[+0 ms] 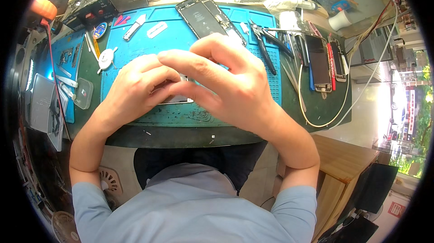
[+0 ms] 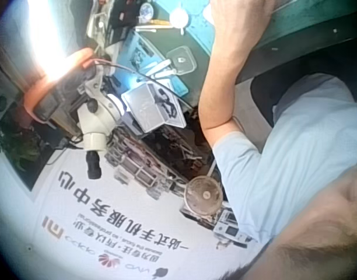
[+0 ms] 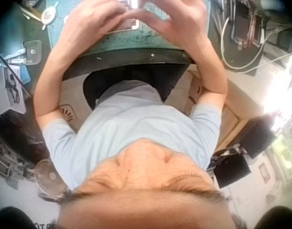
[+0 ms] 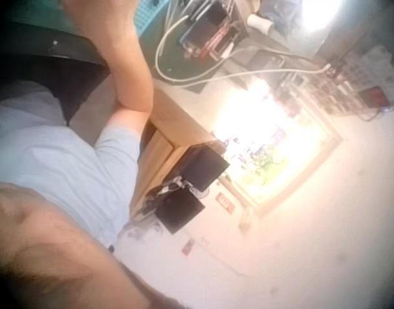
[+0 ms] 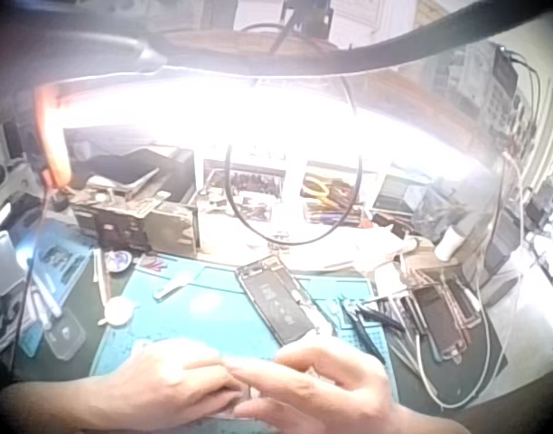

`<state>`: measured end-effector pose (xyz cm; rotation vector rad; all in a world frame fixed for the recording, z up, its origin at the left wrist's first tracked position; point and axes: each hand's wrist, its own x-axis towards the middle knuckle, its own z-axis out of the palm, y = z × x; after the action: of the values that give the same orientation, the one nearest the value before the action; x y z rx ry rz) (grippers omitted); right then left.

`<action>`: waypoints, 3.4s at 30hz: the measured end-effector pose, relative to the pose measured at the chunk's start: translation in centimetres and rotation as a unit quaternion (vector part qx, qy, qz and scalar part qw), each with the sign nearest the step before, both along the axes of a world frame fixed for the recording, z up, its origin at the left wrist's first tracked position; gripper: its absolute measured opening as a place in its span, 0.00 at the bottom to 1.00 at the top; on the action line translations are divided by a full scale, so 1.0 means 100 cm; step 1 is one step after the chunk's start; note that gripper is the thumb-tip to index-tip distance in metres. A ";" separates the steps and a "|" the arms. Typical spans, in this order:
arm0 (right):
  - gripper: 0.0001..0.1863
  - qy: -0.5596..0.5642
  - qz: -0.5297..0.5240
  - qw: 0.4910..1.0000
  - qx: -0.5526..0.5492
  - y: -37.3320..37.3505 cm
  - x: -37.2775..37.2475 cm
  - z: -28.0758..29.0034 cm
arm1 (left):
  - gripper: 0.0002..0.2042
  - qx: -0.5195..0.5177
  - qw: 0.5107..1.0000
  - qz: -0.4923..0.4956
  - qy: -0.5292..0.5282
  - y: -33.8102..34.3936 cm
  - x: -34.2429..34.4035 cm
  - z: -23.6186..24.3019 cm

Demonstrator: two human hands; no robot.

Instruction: The person uses a screwdriver and tweezers to remove screws and small components from a disassembled smartphone chassis on a workbench. They carefully manipulate the internal parts, occasionally picking up and placing down tools and components.

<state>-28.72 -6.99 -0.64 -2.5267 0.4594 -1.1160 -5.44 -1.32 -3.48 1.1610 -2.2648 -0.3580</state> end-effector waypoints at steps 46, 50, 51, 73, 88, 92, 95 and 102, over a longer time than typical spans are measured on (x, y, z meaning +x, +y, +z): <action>0.31 -0.047 0.065 0.991 0.108 0.005 0.001 -0.001 | 0.08 -0.015 1.000 -0.005 0.004 0.002 -0.003 0.000; 0.30 -0.063 0.063 0.989 0.116 0.005 0.002 -0.005 | 0.08 -0.009 1.000 0.001 0.015 0.001 -0.005 0.001; 0.29 -0.070 0.059 0.988 0.121 0.005 0.002 -0.005 | 0.08 -0.005 1.000 0.003 0.018 0.001 -0.005 0.001; 0.27 -0.022 0.038 0.997 0.059 0.004 0.007 -0.013 | 0.06 -0.041 0.999 -0.003 0.024 0.001 -0.004 0.000; 0.26 -0.024 0.040 0.995 0.086 0.007 0.007 -0.008 | 0.06 -0.044 0.999 0.024 0.022 -0.003 0.001 0.001; 0.27 -0.036 0.048 0.991 0.118 0.008 0.007 -0.007 | 0.09 0.002 1.000 0.016 0.005 -0.002 0.004 0.004; 0.27 -0.007 0.033 0.997 0.076 0.006 0.003 -0.009 | 0.09 0.005 1.000 0.013 -0.001 -0.002 0.004 0.005; 0.29 -0.033 0.056 0.994 0.090 0.006 0.008 -0.009 | 0.09 0.004 1.000 0.014 0.000 0.000 0.004 0.002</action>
<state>-27.91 -6.42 -1.49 -2.3222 0.3772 -1.0610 -5.08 -1.36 -3.27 1.1965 -2.2456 -0.3572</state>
